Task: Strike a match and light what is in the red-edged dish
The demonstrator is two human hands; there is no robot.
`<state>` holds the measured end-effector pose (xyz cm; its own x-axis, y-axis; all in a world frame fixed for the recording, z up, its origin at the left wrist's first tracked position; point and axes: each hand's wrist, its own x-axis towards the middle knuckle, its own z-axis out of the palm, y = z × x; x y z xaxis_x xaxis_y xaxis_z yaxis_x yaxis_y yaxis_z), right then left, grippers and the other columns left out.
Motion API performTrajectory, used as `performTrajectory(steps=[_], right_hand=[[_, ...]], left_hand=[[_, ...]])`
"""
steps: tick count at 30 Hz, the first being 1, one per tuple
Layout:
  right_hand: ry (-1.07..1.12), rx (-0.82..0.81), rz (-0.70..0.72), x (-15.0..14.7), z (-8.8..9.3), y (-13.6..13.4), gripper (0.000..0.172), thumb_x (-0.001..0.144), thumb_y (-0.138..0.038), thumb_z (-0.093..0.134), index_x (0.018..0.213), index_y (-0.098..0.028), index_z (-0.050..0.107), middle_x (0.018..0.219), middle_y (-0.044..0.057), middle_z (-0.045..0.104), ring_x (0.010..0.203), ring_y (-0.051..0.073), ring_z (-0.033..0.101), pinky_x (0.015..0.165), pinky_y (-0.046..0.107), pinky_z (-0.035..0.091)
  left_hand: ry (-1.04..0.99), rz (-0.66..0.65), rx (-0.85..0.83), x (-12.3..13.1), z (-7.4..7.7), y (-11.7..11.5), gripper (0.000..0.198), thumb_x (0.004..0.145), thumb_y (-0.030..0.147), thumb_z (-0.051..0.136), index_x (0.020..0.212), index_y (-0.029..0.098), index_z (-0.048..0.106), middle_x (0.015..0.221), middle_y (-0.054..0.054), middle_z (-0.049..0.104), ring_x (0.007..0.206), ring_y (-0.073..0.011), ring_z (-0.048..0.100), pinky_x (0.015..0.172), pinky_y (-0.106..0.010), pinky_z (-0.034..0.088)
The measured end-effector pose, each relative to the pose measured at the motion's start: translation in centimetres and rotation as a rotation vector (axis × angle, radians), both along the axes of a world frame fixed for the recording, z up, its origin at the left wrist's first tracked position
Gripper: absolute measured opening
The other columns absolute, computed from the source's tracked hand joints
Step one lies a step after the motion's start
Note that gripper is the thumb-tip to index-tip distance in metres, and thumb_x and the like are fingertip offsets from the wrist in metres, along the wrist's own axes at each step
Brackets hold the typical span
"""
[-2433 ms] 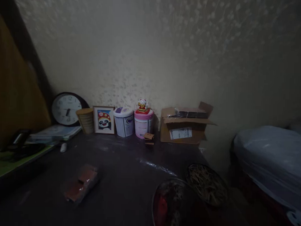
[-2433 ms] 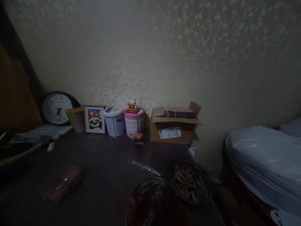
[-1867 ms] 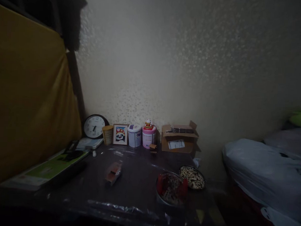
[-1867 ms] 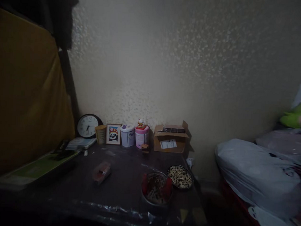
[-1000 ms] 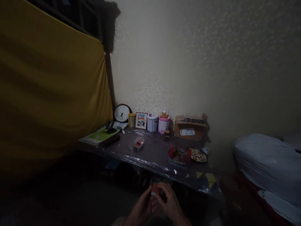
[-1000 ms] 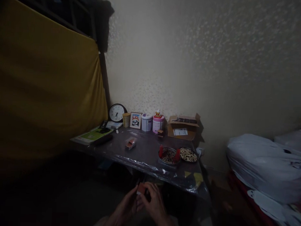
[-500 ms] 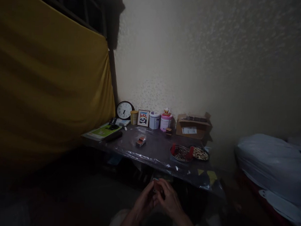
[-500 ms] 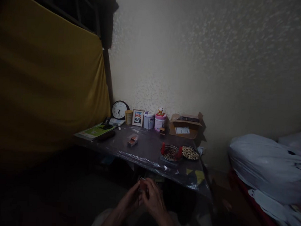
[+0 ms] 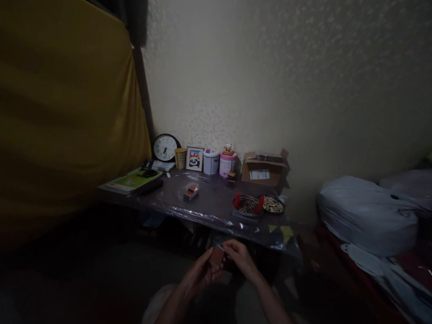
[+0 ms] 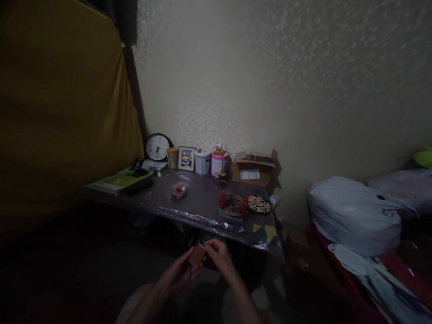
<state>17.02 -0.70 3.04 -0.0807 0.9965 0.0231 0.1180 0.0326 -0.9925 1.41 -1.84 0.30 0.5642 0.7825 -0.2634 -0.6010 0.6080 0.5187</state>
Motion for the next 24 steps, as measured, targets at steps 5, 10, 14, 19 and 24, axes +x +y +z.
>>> performTrajectory(steps=[5, 10, 14, 19, 24], right_hand=[[0.001, -0.013, 0.019, -0.4, -0.2, -0.2, 0.033, 0.065, -0.048, 0.061, 0.070, -0.015, 0.062, 0.057, -0.002, 0.058, 0.049, 0.011, 0.053, 0.050, 0.023, 0.042], [-0.099, 0.075, -0.056, 0.0, -0.9, 0.4, 0.030, 0.068, -0.046, 0.059, 0.070, -0.016, 0.063, 0.063, 0.000, 0.062, 0.055, 0.014, 0.057, 0.053, 0.025, 0.044], [-0.159, 0.121, -0.092, 0.3, -1.1, 0.5, 0.020, 0.069, -0.037, 0.059, 0.072, -0.018, 0.063, 0.067, 0.000, 0.063, 0.065, 0.016, 0.059, 0.060, 0.026, 0.045], [-0.417, 0.295, 0.006, 0.1, 0.0, -0.5, 0.014, 0.078, -0.028, 0.052, 0.080, -0.022, 0.064, 0.077, 0.000, 0.064, 0.075, 0.016, 0.060, 0.067, 0.025, 0.045], [-0.606, 0.378, 0.025, 0.1, 0.8, -1.3, 0.012, 0.079, -0.023, 0.052, 0.078, -0.023, 0.063, 0.079, 0.000, 0.060, 0.072, 0.014, 0.057, 0.065, 0.023, 0.043]], left_hand=[[0.019, -0.016, 0.015, 0.0, 0.1, -0.3, 0.032, 0.078, 0.035, 0.054, 0.099, 0.012, 0.060, 0.082, -0.007, 0.071, 0.065, -0.0126, 0.064, 0.058, -0.022, 0.046], [0.009, -0.018, 0.032, 0.1, 0.2, -0.4, 0.031, 0.079, 0.034, 0.052, 0.100, 0.012, 0.059, 0.080, -0.008, 0.070, 0.062, -0.0126, 0.063, 0.056, -0.022, 0.045], [0.013, -0.032, 0.004, 0.1, 0.7, -0.5, 0.030, 0.079, 0.031, 0.054, 0.100, 0.011, 0.059, 0.078, -0.007, 0.070, 0.060, -0.0117, 0.063, 0.057, -0.021, 0.046], [0.029, -0.001, -0.039, 0.1, 0.8, -0.3, 0.026, 0.076, 0.026, 0.054, 0.099, 0.015, 0.057, 0.074, -0.004, 0.069, 0.050, -0.0101, 0.060, 0.049, -0.019, 0.043], [0.058, 0.049, -0.036, 0.1, -0.2, 0.1, 0.034, 0.074, 0.026, 0.054, 0.107, 0.017, 0.052, 0.073, -0.002, 0.067, 0.047, -0.0103, 0.058, 0.043, -0.019, 0.039]])
